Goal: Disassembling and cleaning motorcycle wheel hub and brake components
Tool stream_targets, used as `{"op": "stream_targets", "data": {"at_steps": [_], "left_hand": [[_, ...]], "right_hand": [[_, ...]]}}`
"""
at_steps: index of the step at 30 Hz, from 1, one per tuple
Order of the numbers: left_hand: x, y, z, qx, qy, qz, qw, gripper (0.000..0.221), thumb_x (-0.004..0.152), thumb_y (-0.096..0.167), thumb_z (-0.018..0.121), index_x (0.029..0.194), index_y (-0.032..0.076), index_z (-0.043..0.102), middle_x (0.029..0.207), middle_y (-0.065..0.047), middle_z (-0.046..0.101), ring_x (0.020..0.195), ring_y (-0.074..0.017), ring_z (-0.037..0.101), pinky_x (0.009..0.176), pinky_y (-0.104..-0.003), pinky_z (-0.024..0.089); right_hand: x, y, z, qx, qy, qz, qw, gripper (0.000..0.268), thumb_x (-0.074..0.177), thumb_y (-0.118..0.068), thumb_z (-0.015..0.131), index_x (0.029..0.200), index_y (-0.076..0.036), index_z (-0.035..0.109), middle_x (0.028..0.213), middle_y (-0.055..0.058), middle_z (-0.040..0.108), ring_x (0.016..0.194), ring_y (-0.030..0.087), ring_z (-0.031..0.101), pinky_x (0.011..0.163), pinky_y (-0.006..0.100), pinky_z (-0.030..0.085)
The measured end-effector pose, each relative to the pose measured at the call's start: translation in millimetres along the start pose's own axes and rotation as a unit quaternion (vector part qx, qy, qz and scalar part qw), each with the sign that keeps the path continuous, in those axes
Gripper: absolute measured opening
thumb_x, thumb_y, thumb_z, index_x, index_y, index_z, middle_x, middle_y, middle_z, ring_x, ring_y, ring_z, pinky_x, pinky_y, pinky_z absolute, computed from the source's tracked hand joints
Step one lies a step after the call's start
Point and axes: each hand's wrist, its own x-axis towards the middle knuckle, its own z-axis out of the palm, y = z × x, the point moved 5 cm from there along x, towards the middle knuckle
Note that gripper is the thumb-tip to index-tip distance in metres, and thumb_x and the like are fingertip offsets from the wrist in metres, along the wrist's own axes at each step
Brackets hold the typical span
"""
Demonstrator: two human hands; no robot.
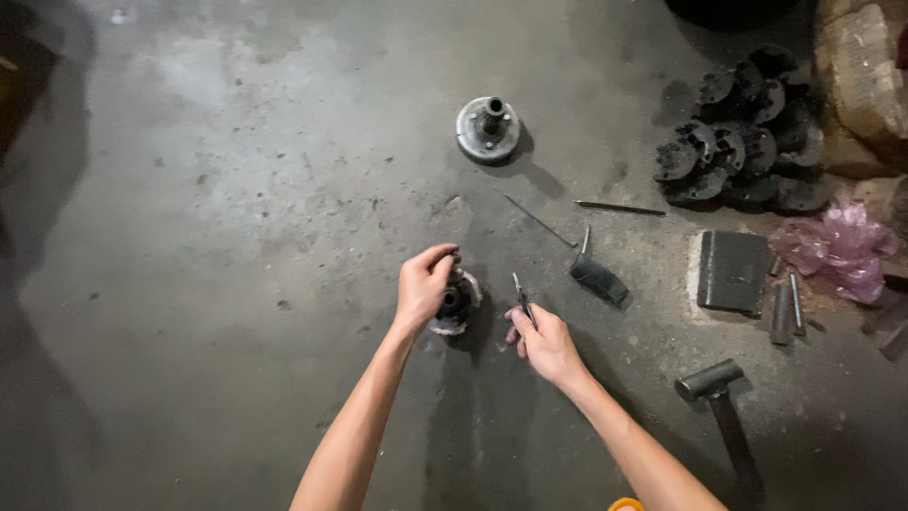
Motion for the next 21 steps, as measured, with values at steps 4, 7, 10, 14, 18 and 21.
{"op": "stream_targets", "data": {"at_steps": [4,7,10,14,18,21], "left_hand": [[-40,-43,-18,-0.286,0.037,-0.149,0.946,0.044,0.085,0.000,0.077,0.128,-0.005,0.068,0.106,-0.025,0.076,0.087,-0.0277,0.077,0.077,-0.034,0.064],[-57,-30,-27,-0.206,0.021,-0.120,0.971,0.040,0.081,0.003,0.082,0.120,-0.005,0.072,0.095,-0.025,0.078,0.080,-0.0254,0.078,0.075,-0.033,0.063],[-74,1,-31,-0.140,0.000,-0.072,0.987,0.043,0.080,0.002,0.081,0.122,0.002,0.075,0.104,-0.018,0.078,0.090,-0.0143,0.069,0.083,-0.032,0.061],[-87,12,-32,-0.074,-0.018,-0.029,0.997,0.029,0.080,0.006,0.085,0.108,0.012,0.083,0.096,-0.010,0.081,0.089,-0.0132,0.074,0.079,-0.031,0.061],[-91,2,-17,-0.072,-0.067,0.021,0.995,0.025,0.079,0.004,0.085,0.102,0.010,0.082,0.091,-0.009,0.080,0.085,-0.0134,0.072,0.078,-0.031,0.061],[-93,-1,-11,-0.065,-0.090,0.039,0.993,0.024,0.078,0.002,0.085,0.100,0.009,0.082,0.088,-0.009,0.079,0.083,-0.0135,0.071,0.077,-0.033,0.060]], "right_hand": [[-3,-2,22,-0.097,-0.095,0.028,0.990,0.038,0.105,-0.025,0.053,0.096,0.006,0.074,0.094,0.028,0.078,0.085,0.036,0.078,0.068,0.044,0.065],[-1,27,35,-0.130,-0.160,0.024,0.978,0.038,0.105,-0.031,0.054,0.108,0.000,0.076,0.107,0.023,0.078,0.107,0.034,0.073,0.086,0.050,0.060],[-9,8,41,-0.127,-0.229,0.009,0.965,0.039,0.104,-0.029,0.053,0.069,-0.012,0.057,0.062,0.001,0.056,0.064,0.014,0.053,0.059,0.032,0.046],[-46,-70,34,-0.121,-0.251,0.005,0.960,0.040,0.104,-0.027,0.054,0.067,-0.013,0.049,0.060,0.000,0.049,0.062,0.015,0.045,0.058,0.030,0.040],[-51,-78,30,-0.155,-0.272,-0.023,0.949,0.042,0.105,-0.026,0.054,0.066,-0.013,0.047,0.059,-0.001,0.045,0.061,0.014,0.042,0.057,0.030,0.039],[-50,-75,28,-0.188,-0.273,-0.019,0.943,0.040,0.104,-0.027,0.055,0.068,-0.012,0.050,0.060,0.001,0.049,0.063,0.017,0.047,0.061,0.033,0.043]]}}
